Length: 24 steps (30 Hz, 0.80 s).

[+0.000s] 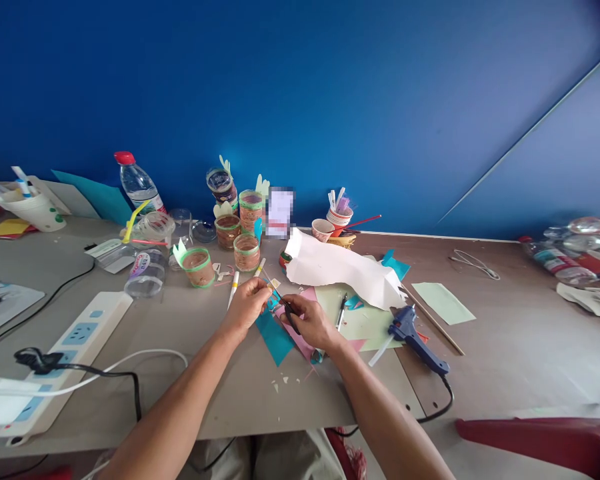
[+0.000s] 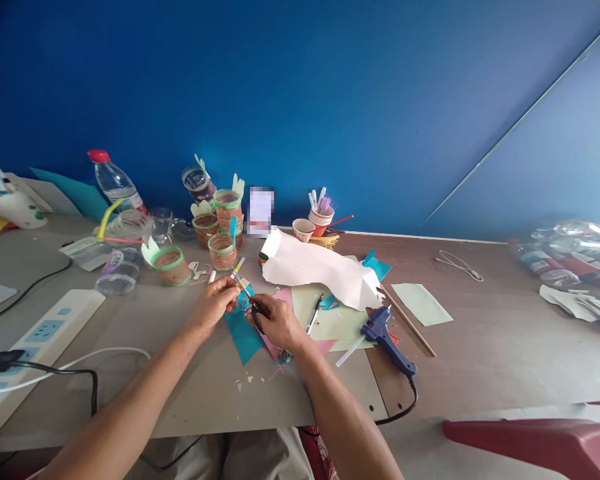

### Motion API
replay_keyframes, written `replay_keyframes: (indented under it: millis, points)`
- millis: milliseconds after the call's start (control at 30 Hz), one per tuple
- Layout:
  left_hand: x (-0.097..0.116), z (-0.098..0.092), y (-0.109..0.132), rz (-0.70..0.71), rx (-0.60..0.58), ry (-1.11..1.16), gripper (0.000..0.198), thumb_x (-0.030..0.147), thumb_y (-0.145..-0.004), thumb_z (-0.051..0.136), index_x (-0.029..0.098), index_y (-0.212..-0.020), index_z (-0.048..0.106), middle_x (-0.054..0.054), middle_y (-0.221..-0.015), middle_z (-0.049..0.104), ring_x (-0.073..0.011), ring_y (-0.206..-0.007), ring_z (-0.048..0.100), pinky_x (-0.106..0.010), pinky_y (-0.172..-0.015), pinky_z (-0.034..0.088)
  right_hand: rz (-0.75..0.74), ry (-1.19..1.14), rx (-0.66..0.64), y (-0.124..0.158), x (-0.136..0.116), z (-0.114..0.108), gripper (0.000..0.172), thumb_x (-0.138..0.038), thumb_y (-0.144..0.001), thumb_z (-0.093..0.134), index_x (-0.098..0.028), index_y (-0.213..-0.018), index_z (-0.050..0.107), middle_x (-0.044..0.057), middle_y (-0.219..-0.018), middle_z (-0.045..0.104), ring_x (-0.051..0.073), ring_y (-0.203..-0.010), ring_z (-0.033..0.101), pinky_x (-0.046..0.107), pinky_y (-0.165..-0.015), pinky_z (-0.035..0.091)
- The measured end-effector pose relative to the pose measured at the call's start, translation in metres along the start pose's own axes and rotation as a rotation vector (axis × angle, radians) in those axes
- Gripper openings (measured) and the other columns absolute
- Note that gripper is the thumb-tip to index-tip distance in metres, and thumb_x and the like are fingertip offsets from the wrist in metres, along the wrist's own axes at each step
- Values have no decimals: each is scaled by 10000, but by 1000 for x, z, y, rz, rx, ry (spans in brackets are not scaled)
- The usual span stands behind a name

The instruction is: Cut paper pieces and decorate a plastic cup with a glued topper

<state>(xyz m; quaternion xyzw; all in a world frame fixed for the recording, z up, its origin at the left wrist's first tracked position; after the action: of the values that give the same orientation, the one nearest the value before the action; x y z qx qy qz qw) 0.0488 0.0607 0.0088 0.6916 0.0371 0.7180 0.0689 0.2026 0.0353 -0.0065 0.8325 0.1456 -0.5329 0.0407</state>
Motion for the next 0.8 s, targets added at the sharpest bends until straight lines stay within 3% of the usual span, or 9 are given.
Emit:
replay_keyframes:
  millis: [567, 800]
  points:
    - [0, 1, 0, 16, -40, -89, 166, 331, -677, 585, 187, -655, 506, 81, -467, 413, -74, -447, 377, -203, -451, 284, -9, 48, 35, 0, -4, -8, 272, -211, -755, 568, -192, -1006, 670, -20, -676, 588, 118, -598, 467, 259, -596, 384]
    - [-4, 0, -1, 133, -81, -363, 197, 371, -767, 542, 192, -687, 527, 55, -552, 455, -101, -515, 407, -231, -498, 314, 82, -455, 301, -7, 0, -23, 263, -308, -717, 600, -178, -945, 615, -55, -572, 481, 106, -531, 437, 250, -523, 364]
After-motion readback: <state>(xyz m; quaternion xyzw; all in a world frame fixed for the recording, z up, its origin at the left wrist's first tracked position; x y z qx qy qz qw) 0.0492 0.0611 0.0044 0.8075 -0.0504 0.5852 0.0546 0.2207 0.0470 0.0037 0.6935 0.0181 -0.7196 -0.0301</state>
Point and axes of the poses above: each hand's wrist, its own y-axis away from the middle knuckle, its own z-axis out of the palm, x = y × z, the point moved 4 cm from there along -y, towards the middle knuckle
